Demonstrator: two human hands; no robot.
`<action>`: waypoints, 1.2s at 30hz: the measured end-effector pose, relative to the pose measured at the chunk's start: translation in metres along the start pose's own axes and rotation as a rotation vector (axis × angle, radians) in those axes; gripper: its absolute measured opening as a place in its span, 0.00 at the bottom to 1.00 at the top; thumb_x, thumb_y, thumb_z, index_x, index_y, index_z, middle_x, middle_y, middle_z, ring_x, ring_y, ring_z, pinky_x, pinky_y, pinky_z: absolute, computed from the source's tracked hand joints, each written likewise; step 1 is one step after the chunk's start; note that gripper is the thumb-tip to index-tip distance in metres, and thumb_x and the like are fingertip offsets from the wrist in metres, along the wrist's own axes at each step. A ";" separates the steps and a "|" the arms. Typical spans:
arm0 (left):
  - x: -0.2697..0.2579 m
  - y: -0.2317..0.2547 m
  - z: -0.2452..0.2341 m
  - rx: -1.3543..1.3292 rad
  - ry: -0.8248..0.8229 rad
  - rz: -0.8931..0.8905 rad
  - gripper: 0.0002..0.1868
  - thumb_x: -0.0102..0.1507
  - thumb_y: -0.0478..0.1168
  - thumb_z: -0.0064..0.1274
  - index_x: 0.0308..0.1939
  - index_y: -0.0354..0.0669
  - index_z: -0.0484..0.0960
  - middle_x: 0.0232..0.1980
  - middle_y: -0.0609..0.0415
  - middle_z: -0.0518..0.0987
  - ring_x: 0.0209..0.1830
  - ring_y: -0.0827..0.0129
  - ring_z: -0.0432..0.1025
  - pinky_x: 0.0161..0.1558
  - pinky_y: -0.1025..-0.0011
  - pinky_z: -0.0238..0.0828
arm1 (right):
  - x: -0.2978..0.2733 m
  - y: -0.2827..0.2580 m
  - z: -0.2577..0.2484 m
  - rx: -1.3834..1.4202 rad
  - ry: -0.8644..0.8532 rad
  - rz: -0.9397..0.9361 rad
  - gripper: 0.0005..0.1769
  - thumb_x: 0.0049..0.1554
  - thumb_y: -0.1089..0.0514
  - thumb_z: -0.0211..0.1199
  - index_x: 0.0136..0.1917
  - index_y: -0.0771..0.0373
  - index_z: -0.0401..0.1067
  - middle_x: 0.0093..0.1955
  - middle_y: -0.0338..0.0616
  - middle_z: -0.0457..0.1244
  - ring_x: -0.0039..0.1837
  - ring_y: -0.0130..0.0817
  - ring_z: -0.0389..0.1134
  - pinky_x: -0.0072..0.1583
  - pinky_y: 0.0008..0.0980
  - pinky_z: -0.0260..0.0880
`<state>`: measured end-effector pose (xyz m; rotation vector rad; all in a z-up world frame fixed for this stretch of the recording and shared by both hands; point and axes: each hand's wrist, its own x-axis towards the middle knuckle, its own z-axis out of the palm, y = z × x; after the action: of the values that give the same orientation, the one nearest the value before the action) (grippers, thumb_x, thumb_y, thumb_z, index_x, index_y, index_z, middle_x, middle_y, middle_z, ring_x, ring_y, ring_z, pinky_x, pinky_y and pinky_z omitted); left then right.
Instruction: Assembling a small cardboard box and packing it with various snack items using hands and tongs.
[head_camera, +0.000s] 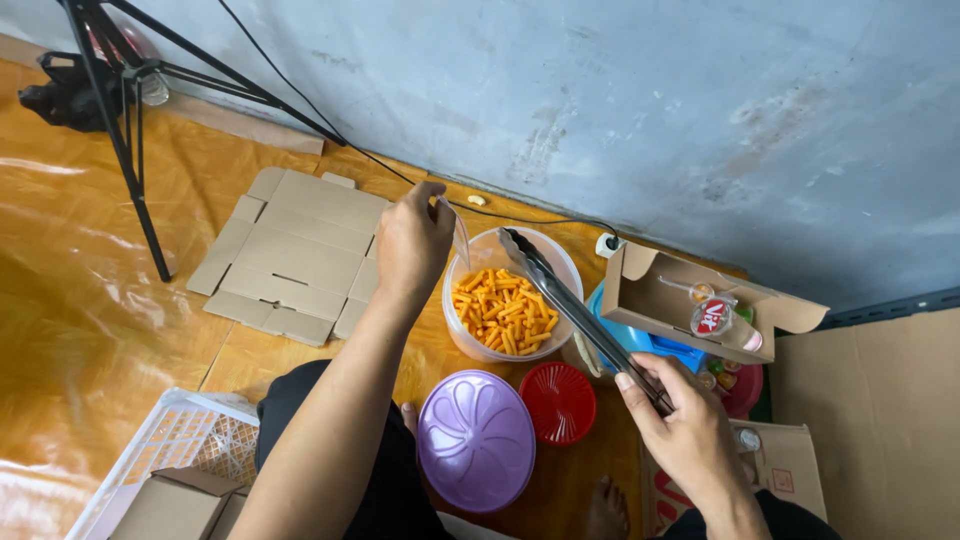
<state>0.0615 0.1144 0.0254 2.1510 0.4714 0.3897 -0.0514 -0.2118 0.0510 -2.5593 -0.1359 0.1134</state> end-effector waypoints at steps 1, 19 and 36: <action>-0.001 -0.001 0.007 0.049 0.002 0.034 0.21 0.64 0.40 0.41 0.57 0.45 0.82 0.22 0.50 0.81 0.29 0.51 0.76 0.36 0.55 0.70 | -0.007 0.000 -0.001 0.009 0.072 -0.135 0.21 0.58 0.46 0.61 0.59 0.59 0.76 0.52 0.38 0.71 0.53 0.32 0.74 0.53 0.31 0.76; -0.052 0.009 0.064 0.303 -0.021 0.462 0.03 0.68 0.41 0.43 0.39 0.51 0.72 0.29 0.51 0.77 0.25 0.45 0.71 0.21 0.51 0.61 | 0.015 0.000 0.039 -0.286 0.183 -0.224 0.19 0.62 0.46 0.58 0.61 0.57 0.73 0.49 0.37 0.67 0.43 0.41 0.71 0.35 0.43 0.72; -0.036 0.002 0.053 0.436 0.169 0.610 0.07 0.66 0.43 0.55 0.46 0.55 0.86 0.31 0.58 0.78 0.29 0.61 0.79 0.27 0.63 0.77 | 0.027 -0.016 0.037 0.076 0.016 0.021 0.19 0.61 0.45 0.63 0.59 0.58 0.77 0.48 0.55 0.71 0.50 0.55 0.75 0.45 0.47 0.79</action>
<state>0.0531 0.0599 -0.0071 2.6826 -0.0350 0.8759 -0.0301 -0.1756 0.0272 -2.4861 -0.0968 0.1040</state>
